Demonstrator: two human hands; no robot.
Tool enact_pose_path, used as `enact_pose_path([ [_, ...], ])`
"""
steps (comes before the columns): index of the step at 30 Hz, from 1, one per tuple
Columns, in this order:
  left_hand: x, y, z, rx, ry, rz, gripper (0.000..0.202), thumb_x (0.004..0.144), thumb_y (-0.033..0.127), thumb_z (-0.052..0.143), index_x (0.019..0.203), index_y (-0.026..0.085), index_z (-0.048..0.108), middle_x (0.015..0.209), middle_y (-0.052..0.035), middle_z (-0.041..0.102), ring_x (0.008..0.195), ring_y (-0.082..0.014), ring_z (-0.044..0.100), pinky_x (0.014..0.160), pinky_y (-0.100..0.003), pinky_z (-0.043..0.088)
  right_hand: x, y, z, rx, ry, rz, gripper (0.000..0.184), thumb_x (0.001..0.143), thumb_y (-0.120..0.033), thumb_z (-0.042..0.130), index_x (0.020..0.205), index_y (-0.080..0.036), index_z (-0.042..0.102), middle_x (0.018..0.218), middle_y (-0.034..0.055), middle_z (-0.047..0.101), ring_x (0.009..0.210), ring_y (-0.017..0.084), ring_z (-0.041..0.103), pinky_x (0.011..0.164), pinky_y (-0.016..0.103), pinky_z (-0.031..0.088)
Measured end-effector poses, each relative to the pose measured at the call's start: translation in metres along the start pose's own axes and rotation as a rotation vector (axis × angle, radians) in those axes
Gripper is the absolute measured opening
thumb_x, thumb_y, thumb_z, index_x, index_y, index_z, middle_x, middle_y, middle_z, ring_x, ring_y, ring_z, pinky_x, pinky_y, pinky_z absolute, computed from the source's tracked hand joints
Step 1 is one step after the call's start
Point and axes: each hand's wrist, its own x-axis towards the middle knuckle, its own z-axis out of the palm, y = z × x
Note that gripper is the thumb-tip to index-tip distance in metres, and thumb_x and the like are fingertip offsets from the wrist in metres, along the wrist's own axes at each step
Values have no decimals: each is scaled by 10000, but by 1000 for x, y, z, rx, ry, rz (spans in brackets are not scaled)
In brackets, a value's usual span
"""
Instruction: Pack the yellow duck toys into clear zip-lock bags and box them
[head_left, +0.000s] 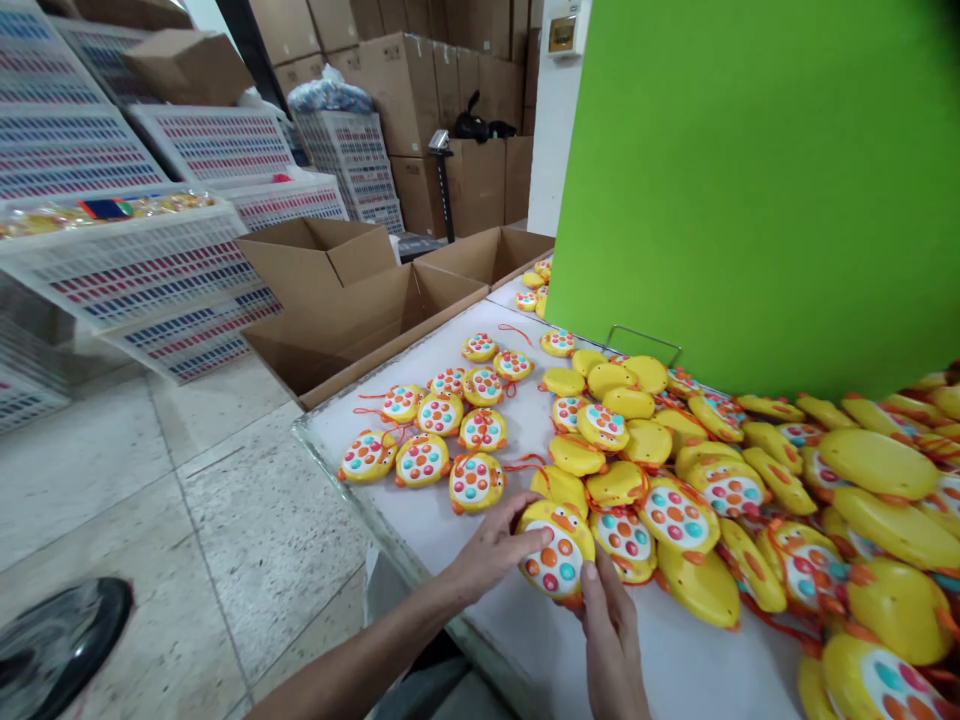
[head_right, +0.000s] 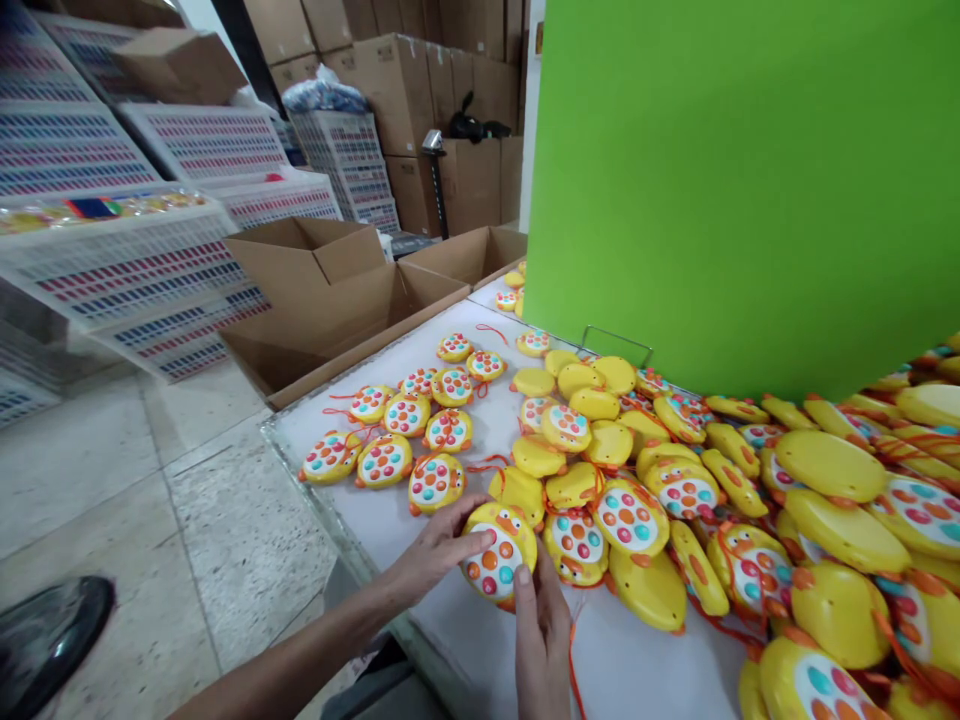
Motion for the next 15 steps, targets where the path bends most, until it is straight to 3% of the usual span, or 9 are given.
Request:
enact_pose_path([
  [6, -1, -7, 0, -99, -25, -2, 379, 759, 292, 659, 1107, 173, 568, 1009, -51, 628, 935, -205, 570, 804, -296, 451, -3, -12, 7, 43, -104, 68, 636, 798, -468, 574, 1360, -242, 382, 1348, 69, 482, 1230, 269, 442, 919, 387, 470],
  [15, 0, -8, 2, -32, -86, 31, 386, 759, 329, 664, 1086, 153, 560, 1022, -62, 624, 940, -213, 569, 819, -307, 453, -4, -11, 4, 61, -101, 62, 600, 805, -442, 573, 1340, -228, 405, 1343, 80, 481, 1205, 258, 461, 966, 411, 423],
])
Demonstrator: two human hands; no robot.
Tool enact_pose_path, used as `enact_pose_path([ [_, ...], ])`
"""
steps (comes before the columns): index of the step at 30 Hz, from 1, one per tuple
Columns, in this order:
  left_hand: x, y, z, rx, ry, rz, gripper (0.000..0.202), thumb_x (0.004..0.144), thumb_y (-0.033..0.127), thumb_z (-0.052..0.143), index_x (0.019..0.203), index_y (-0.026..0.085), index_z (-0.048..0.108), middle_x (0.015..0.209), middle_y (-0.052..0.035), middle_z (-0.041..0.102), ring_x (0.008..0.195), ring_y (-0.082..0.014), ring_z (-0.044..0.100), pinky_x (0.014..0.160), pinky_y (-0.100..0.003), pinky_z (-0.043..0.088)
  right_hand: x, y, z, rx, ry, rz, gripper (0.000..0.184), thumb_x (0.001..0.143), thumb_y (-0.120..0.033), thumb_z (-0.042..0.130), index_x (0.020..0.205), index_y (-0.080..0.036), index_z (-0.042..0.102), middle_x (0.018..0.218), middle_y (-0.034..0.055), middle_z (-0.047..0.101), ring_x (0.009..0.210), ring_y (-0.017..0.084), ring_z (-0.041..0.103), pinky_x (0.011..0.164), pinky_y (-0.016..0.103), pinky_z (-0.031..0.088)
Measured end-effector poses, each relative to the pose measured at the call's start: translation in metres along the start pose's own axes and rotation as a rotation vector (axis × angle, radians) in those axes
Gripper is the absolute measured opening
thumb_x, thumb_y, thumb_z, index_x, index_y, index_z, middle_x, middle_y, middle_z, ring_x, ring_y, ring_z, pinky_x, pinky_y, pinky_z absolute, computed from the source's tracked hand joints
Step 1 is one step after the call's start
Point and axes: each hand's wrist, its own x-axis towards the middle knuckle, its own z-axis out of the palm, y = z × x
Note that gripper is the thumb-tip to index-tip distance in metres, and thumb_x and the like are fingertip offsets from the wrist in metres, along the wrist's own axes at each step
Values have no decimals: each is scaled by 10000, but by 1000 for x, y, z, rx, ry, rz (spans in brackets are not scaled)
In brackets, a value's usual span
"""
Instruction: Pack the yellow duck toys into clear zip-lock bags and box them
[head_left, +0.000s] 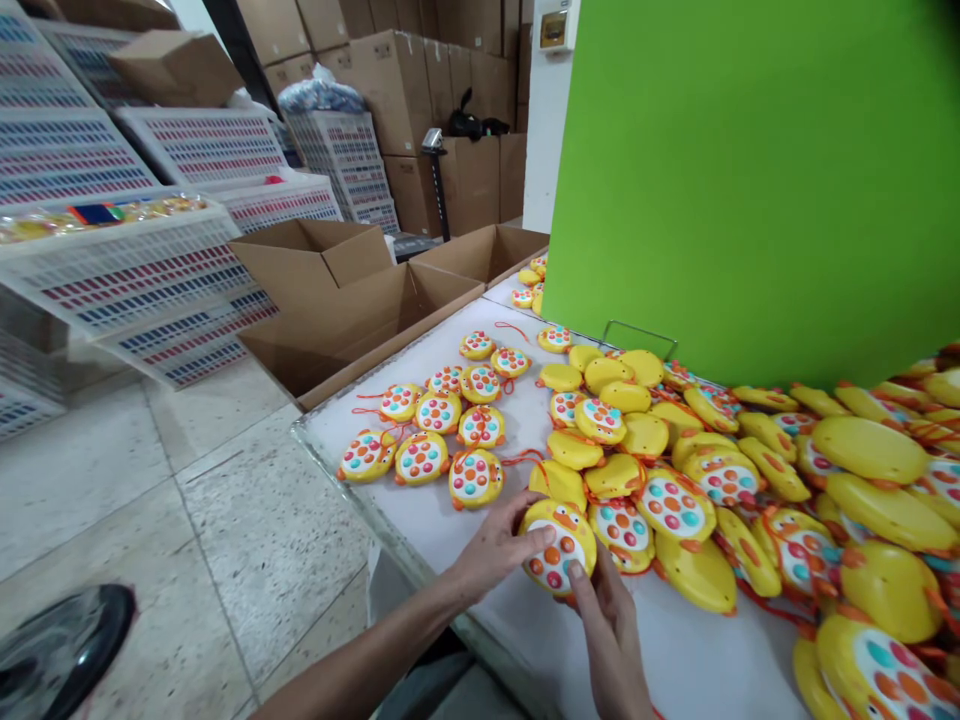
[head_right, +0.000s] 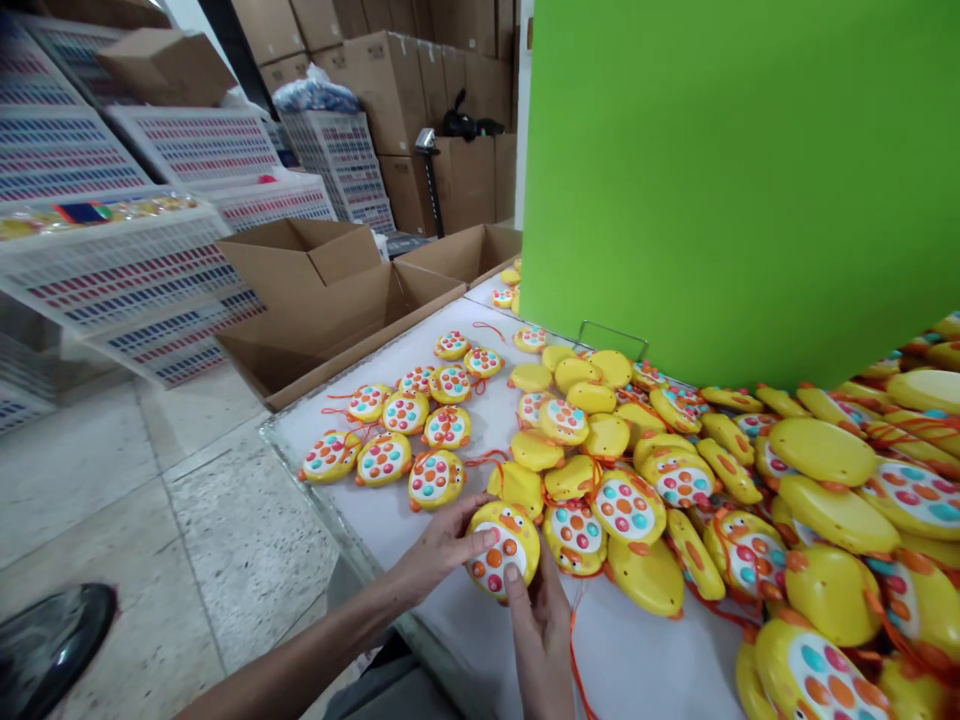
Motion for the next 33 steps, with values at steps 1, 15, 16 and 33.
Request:
enact_pose_path([
  [1, 0, -1, 0, 33, 4, 4, 384, 757, 321, 663, 1085, 151, 562, 1024, -62, 621, 930, -212, 570, 811, -304, 453, -1, 1, 0, 8, 12, 8, 609, 800, -447, 577, 1340, -223, 404, 1342, 82, 482, 1208, 260, 456, 968, 416, 420],
  [15, 4, -15, 7, 378, 25, 76, 429, 767, 340, 647, 1129, 125, 562, 1061, -88, 621, 941, -225, 566, 808, -301, 457, -4, 4, -6, 93, 82, -7, 580, 764, -437, 617, 1275, -195, 489, 1260, 70, 561, 1154, 249, 507, 973, 389, 411],
  [16, 3, -16, 7, 369, 19, 76, 426, 767, 334, 650, 1127, 125, 564, 1061, -88, 622, 943, -225, 566, 809, -303, 457, -5, 4, -6, 98, 85, -17, 586, 759, -432, 623, 1275, -190, 487, 1262, 72, 560, 1157, 248, 507, 970, 381, 415],
  [33, 6, -24, 17, -4, 8, -63, 442, 691, 318, 731, 1077, 146, 600, 1012, -85, 647, 963, -240, 586, 815, -324, 465, -6, 20, -17, 75, 177, -91, 607, 727, -440, 639, 1253, -170, 502, 1217, 85, 592, 1113, 257, 545, 934, 390, 448],
])
